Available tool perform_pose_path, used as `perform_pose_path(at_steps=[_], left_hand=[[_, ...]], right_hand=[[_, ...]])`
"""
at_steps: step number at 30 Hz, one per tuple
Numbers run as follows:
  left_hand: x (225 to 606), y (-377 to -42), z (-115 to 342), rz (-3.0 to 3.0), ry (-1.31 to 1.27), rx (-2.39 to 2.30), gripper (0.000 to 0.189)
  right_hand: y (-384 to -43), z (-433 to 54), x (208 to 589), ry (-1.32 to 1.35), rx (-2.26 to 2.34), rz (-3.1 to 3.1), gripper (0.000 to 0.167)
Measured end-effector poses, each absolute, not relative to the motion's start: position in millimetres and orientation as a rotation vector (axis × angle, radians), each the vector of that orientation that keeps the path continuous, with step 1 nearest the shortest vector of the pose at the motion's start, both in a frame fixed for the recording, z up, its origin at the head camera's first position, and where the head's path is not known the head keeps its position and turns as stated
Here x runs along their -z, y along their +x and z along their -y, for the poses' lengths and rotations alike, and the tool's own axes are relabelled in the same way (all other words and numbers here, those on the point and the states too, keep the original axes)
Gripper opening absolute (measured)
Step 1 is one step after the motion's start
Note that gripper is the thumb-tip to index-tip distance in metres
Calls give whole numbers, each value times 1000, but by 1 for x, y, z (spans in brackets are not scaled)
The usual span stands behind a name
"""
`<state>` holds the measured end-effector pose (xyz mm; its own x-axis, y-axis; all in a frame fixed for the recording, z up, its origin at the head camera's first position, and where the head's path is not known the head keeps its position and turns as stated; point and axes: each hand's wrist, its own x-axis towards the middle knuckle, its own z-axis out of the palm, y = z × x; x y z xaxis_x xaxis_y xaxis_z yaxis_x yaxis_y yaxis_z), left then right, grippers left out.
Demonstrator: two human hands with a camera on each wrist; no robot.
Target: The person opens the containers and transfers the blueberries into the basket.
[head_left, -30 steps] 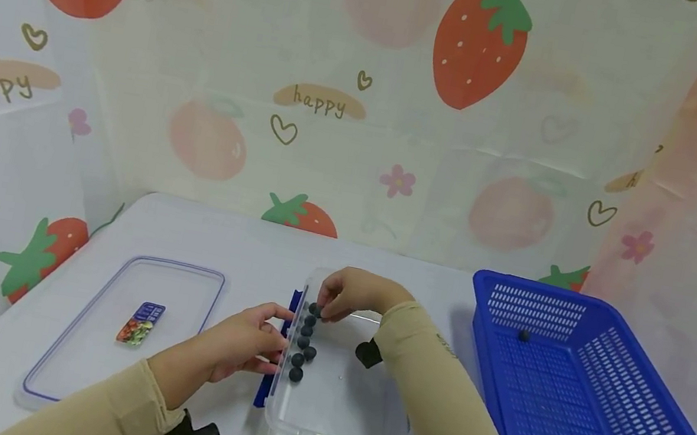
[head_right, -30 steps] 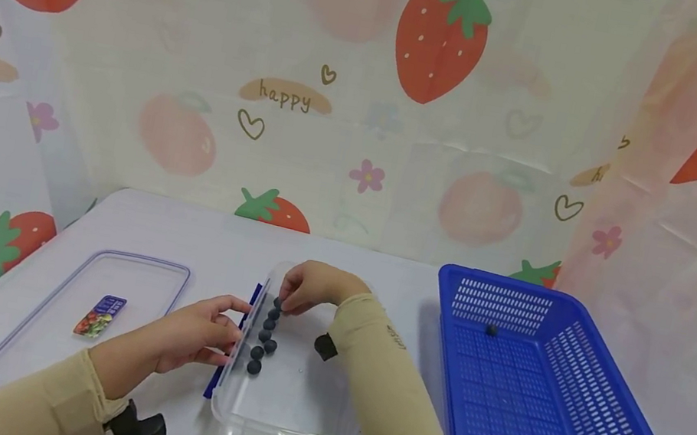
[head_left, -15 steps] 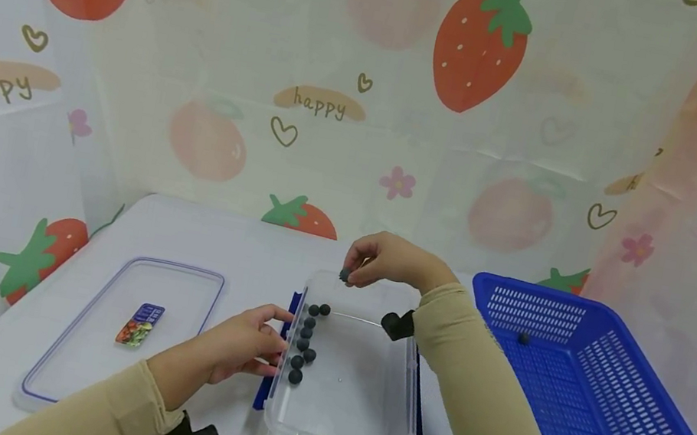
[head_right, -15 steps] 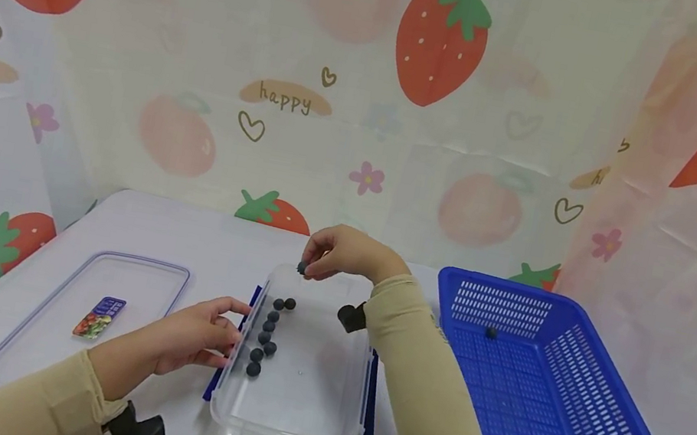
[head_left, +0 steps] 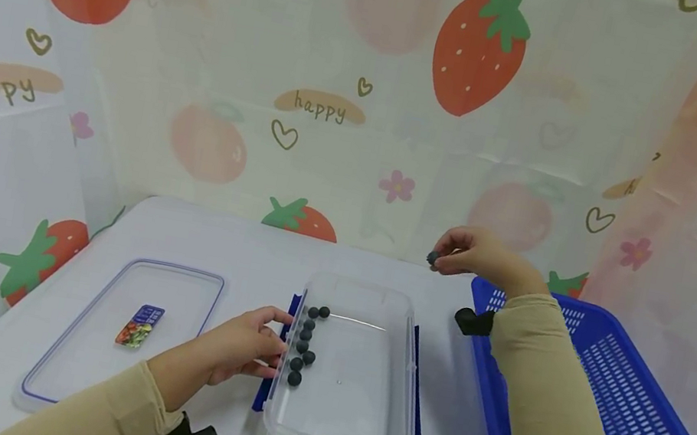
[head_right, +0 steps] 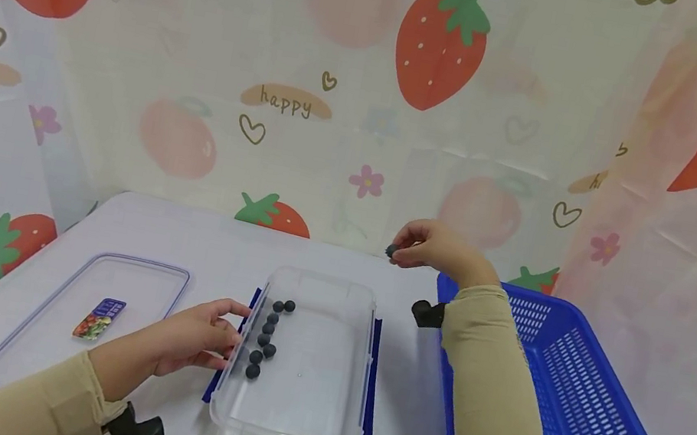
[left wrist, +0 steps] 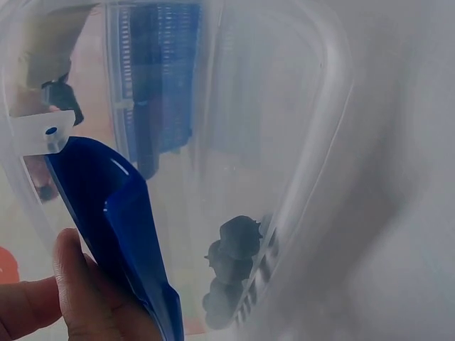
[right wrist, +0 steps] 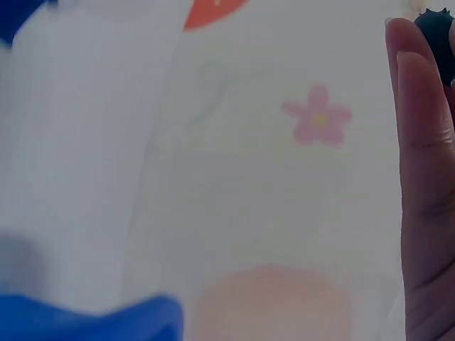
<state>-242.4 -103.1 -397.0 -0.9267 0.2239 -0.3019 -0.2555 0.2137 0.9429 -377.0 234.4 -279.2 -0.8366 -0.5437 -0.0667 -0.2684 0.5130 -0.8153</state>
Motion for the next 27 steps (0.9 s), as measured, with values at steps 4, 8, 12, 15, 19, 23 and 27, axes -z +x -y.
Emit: perform_pose_path(at_steps=[4, 8, 12, 15, 19, 23, 27], left_hand=[[397, -241, 103, -2118, -26, -1758, 46], [397, -241, 103, -2114, -25, -1762, 46], [397, -242, 103, -2112, -31, -1762, 46], [397, -242, 103, -2112, -34, -1758, 46], [396, -242, 103, -2115, -38, -1758, 46], [397, -243, 103, -2118, -37, -1758, 46], [397, -243, 103, -2119, -34, -1758, 46]], right_hand=[[-379, -266, 286, -571, 1291, -2496, 24], [-377, -291, 293, -507, 1350, -2508, 27], [-377, -313, 301, -424, 1395, -2500, 30], [-376, -326, 308, -343, 1362, -2522, 31], [-376, -338, 318, -274, 1357, -2511, 30], [-377, -348, 329, -215, 1346, -2494, 25], [-378, -355, 337, -171, 1258, -2522, 19]])
